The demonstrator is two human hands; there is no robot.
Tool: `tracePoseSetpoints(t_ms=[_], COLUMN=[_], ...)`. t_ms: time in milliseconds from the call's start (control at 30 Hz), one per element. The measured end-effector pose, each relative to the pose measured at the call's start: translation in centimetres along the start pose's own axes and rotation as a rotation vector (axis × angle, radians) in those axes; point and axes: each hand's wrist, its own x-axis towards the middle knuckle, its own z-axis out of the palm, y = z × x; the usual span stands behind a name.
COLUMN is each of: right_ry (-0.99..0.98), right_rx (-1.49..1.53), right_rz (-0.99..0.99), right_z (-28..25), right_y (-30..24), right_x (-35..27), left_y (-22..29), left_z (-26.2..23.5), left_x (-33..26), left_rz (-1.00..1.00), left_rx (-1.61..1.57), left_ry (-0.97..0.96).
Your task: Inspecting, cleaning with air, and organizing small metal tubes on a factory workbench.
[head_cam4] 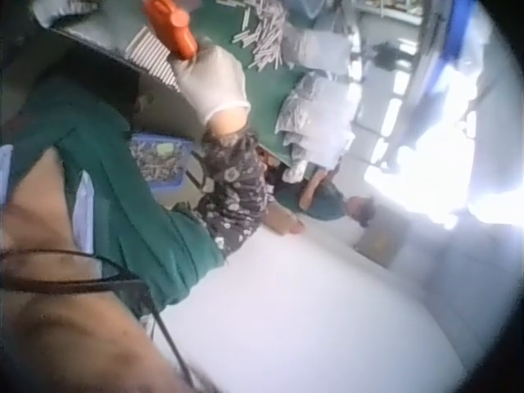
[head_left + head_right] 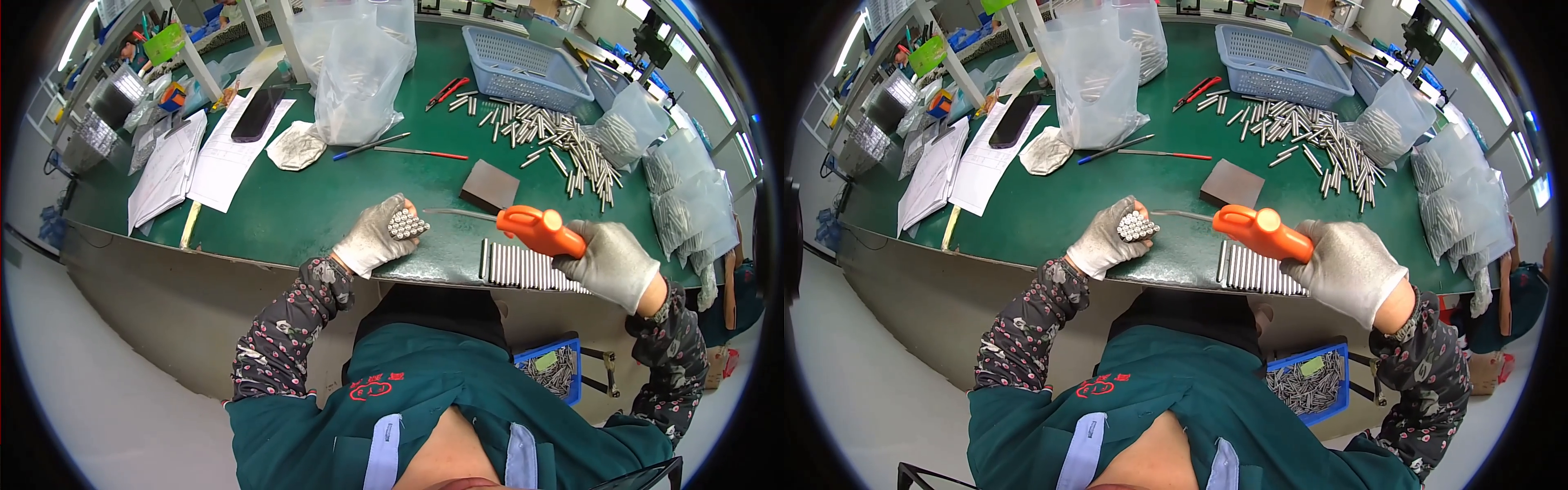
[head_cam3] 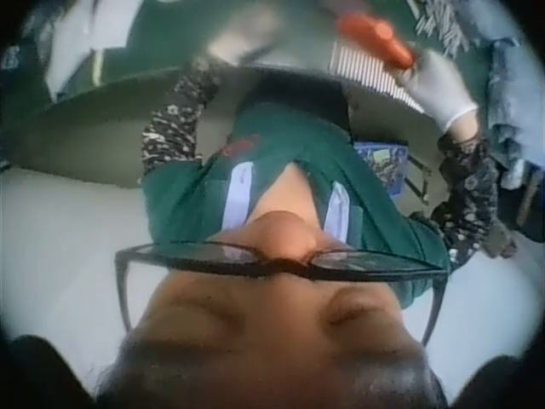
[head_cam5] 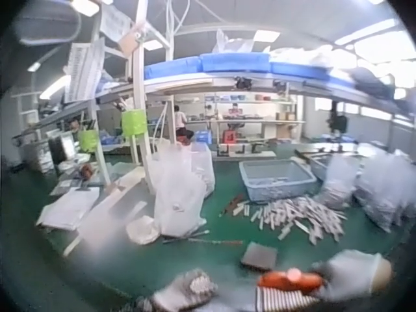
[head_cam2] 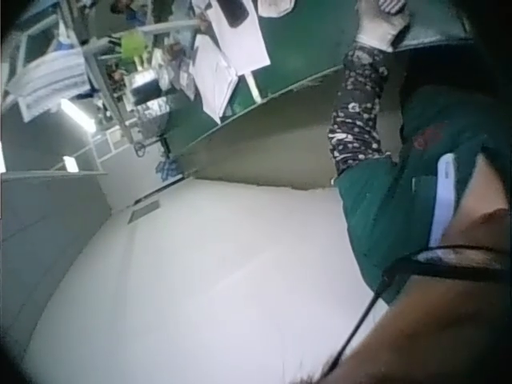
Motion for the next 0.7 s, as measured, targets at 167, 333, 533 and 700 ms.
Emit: tracePoseSetpoints(t_ms=[167,333,533,700], right_ry=[-0.036,-0.017,-0.020,-0.054], right_rx=[-0.056,-0.047,-0.063,-0.064], right_rz=[-0.038,-0.056,-0.053,-0.063], right_z=[0.3,0.3,0.7,0.5], right_y=[-0.5,-0.8,-1.0,-1.5], right_x=[0.3,0.8,1.4,1.2], left_y=[0.5,-0.4,-0.4,-0.2], left_z=[-0.1,-0.4,-0.3,-0.3], left_x=[-0.2,0.1,0.1,0.1], left_rz=[-0.037,-0.006,-0.020,0.014], left_rx=[0.061,0.176,0.115,0.171], left_ry=[-0.032,-0.028,-0.015,-0.011])
